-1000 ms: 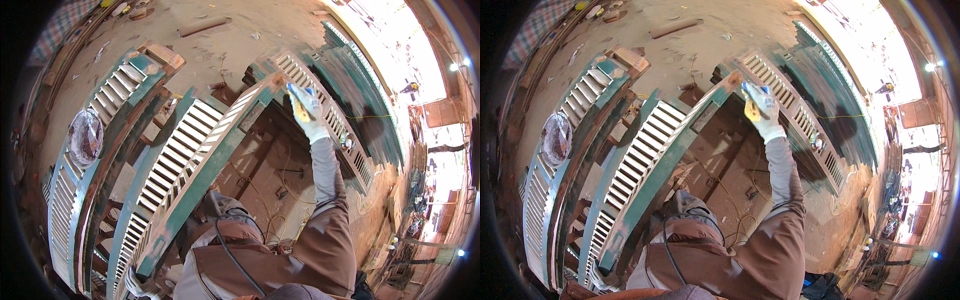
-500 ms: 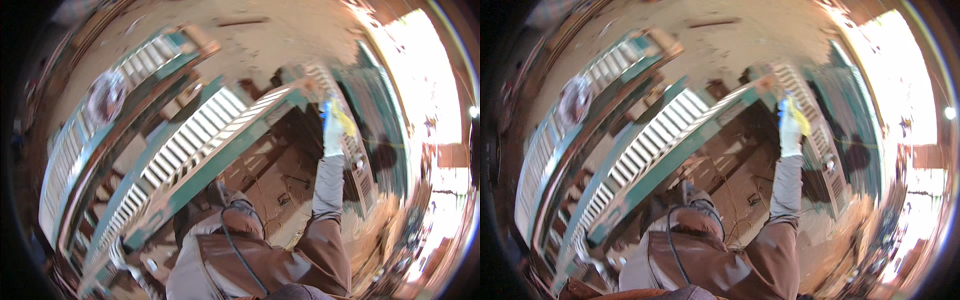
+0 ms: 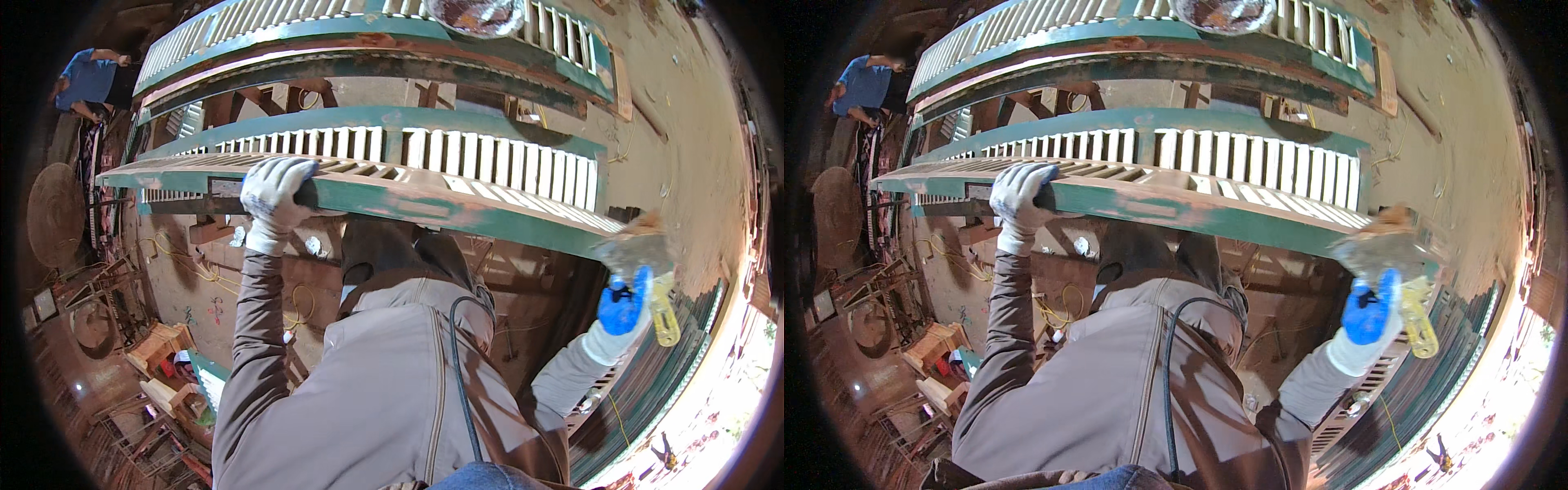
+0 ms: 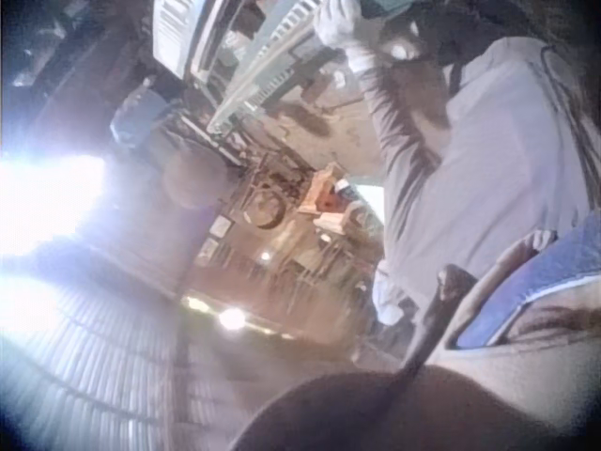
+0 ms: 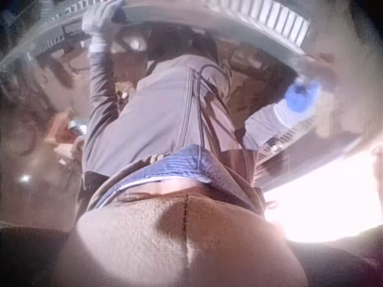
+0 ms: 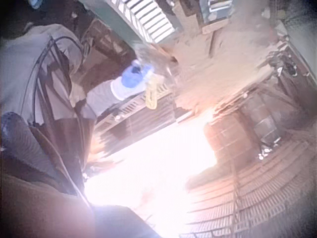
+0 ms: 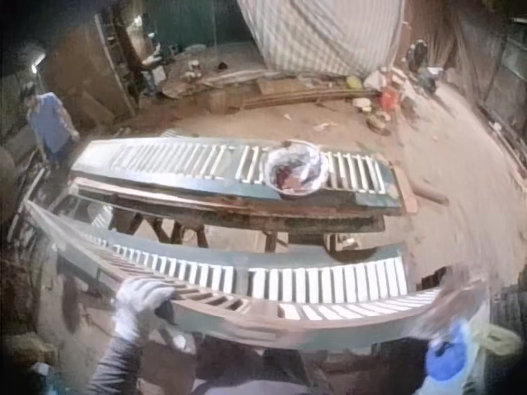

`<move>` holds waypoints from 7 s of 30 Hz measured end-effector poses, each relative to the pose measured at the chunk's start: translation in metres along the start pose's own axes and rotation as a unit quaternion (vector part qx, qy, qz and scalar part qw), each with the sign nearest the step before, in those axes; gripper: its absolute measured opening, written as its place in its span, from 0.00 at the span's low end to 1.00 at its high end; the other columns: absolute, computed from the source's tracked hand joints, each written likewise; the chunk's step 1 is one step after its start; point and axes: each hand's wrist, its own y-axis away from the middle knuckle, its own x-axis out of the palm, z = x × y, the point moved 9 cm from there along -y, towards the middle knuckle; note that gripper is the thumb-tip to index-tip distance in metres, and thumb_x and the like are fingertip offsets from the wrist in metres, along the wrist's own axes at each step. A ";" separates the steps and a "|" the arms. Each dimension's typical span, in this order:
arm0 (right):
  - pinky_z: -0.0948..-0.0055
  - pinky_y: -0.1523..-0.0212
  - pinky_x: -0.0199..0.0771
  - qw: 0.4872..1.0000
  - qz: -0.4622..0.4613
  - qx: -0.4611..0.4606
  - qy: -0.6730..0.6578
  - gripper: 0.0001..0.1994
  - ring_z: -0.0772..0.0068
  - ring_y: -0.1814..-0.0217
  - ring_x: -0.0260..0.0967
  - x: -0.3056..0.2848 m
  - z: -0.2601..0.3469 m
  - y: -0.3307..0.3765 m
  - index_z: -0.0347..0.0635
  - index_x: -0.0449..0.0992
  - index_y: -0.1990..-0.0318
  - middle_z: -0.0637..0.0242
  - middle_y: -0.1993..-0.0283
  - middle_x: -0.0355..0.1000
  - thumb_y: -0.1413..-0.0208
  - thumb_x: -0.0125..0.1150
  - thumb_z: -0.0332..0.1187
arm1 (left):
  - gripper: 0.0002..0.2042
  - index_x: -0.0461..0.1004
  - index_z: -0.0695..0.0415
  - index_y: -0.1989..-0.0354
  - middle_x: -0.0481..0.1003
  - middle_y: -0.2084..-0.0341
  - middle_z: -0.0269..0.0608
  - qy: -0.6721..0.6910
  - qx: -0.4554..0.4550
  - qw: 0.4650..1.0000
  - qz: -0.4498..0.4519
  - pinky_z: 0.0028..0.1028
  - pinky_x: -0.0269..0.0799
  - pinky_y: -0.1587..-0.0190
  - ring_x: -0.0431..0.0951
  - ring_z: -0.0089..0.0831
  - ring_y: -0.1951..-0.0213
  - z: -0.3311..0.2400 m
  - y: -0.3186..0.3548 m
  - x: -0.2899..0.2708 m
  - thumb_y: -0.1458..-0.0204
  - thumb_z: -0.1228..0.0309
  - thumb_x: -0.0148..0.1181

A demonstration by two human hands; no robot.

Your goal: The person applies a reddish-brown finish to wooden louvered shutters using a yellow-handled brush. They repeatedly dip the brush into a small metal bowl and paint the slats and frame of multiple shutters arranged on a workbench.

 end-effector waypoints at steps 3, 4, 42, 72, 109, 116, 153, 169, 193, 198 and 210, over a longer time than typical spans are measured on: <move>0.76 0.71 0.73 0.993 0.111 -0.019 0.040 0.20 0.74 0.67 0.72 0.114 0.015 0.067 0.35 0.72 0.42 0.62 0.54 0.76 0.42 0.66 0.27 | 0.27 0.83 0.48 0.60 0.83 0.62 0.35 0.019 -0.011 1.000 0.016 0.37 0.75 0.51 0.83 0.35 0.58 0.005 0.004 0.002 0.72 0.50 0.75; 0.78 0.74 0.72 0.991 0.080 -0.013 0.108 0.20 0.76 0.67 0.72 0.131 0.013 0.082 0.33 0.72 0.41 0.61 0.53 0.76 0.42 0.64 0.25 | 0.26 0.83 0.48 0.60 0.83 0.62 0.34 0.052 -0.022 0.998 0.028 0.37 0.75 0.51 0.83 0.35 0.59 0.004 0.002 0.000 0.71 0.51 0.75; 0.64 0.46 0.76 0.634 0.225 -0.418 0.610 0.20 0.64 0.42 0.73 0.243 -0.003 0.242 0.50 0.81 0.47 0.70 0.44 0.77 0.51 0.64 0.32 | 0.25 0.79 0.48 0.60 0.80 0.64 0.31 0.132 0.016 0.991 -0.011 0.36 0.74 0.53 0.81 0.33 0.60 0.010 -0.004 -0.005 0.68 0.52 0.77; 0.52 0.49 0.76 0.563 0.322 -0.327 0.688 0.13 0.48 0.48 0.78 0.529 -0.096 -0.153 0.60 0.82 0.52 0.56 0.55 0.80 0.44 0.60 0.40 | 0.09 0.77 0.49 0.60 0.79 0.65 0.30 0.129 0.007 0.992 -0.004 0.35 0.76 0.52 0.81 0.29 0.60 0.015 -0.007 -0.003 0.47 0.64 0.66; 0.60 0.48 0.78 0.710 0.249 -0.393 0.528 0.17 0.51 0.49 0.74 0.281 0.073 0.170 0.41 0.79 0.46 0.57 0.49 0.79 0.43 0.64 0.31 | 0.11 0.78 0.49 0.58 0.81 0.61 0.33 0.137 0.024 0.990 -0.021 0.36 0.76 0.51 0.82 0.33 0.58 0.010 0.001 0.004 0.50 0.65 0.66; 0.62 0.47 0.75 0.586 0.139 -0.432 0.672 0.22 0.65 0.43 0.71 0.242 -0.004 0.226 0.57 0.82 0.48 0.78 0.43 0.77 0.54 0.65 0.35 | 0.25 0.78 0.48 0.56 0.81 0.61 0.30 0.148 0.024 0.988 -0.022 0.37 0.75 0.52 0.81 0.34 0.57 0.010 0.002 0.002 0.67 0.59 0.77; 0.64 0.54 0.78 0.688 0.090 -0.365 0.621 0.20 0.59 0.52 0.74 0.282 0.008 0.260 0.44 0.80 0.47 0.63 0.52 0.79 0.51 0.66 0.27 | 0.28 0.78 0.49 0.59 0.81 0.63 0.33 0.141 0.033 0.989 -0.023 0.37 0.75 0.52 0.82 0.35 0.60 0.012 0.003 0.005 0.64 0.44 0.77; 0.64 0.55 0.78 0.713 0.090 -0.330 0.612 0.19 0.59 0.55 0.74 0.313 0.019 0.262 0.41 0.79 0.46 0.62 0.54 0.78 0.47 0.65 0.28 | 0.23 0.77 0.50 0.58 0.80 0.62 0.32 0.163 0.029 0.985 -0.039 0.36 0.75 0.52 0.81 0.32 0.59 0.014 0.004 -0.001 0.65 0.58 0.73; 0.72 0.54 0.79 0.587 0.103 -0.396 0.699 0.24 0.65 0.48 0.72 0.288 -0.005 0.283 0.43 0.77 0.43 0.68 0.44 0.76 0.50 0.67 0.34 | 0.23 0.75 0.51 0.59 0.78 0.64 0.33 0.160 0.037 0.986 -0.028 0.35 0.74 0.52 0.80 0.31 0.60 0.012 0.001 -0.003 0.60 0.53 0.73; 0.70 0.59 0.80 0.601 0.085 -0.337 0.720 0.23 0.66 0.54 0.73 0.299 -0.006 0.262 0.46 0.77 0.43 0.69 0.48 0.78 0.49 0.64 0.32 | 0.30 0.76 0.51 0.61 0.79 0.65 0.34 0.160 0.038 0.985 -0.046 0.35 0.76 0.54 0.81 0.33 0.62 0.008 -0.002 -0.006 0.65 0.42 0.75; 0.70 0.55 0.80 0.641 0.131 -0.332 0.680 0.18 0.65 0.55 0.75 0.316 0.000 0.258 0.49 0.80 0.45 0.69 0.52 0.80 0.44 0.62 0.26 | 0.20 0.73 0.50 0.62 0.75 0.68 0.31 0.164 0.039 0.984 -0.050 0.34 0.74 0.53 0.79 0.30 0.62 0.007 -0.002 -0.007 0.54 0.50 0.69</move>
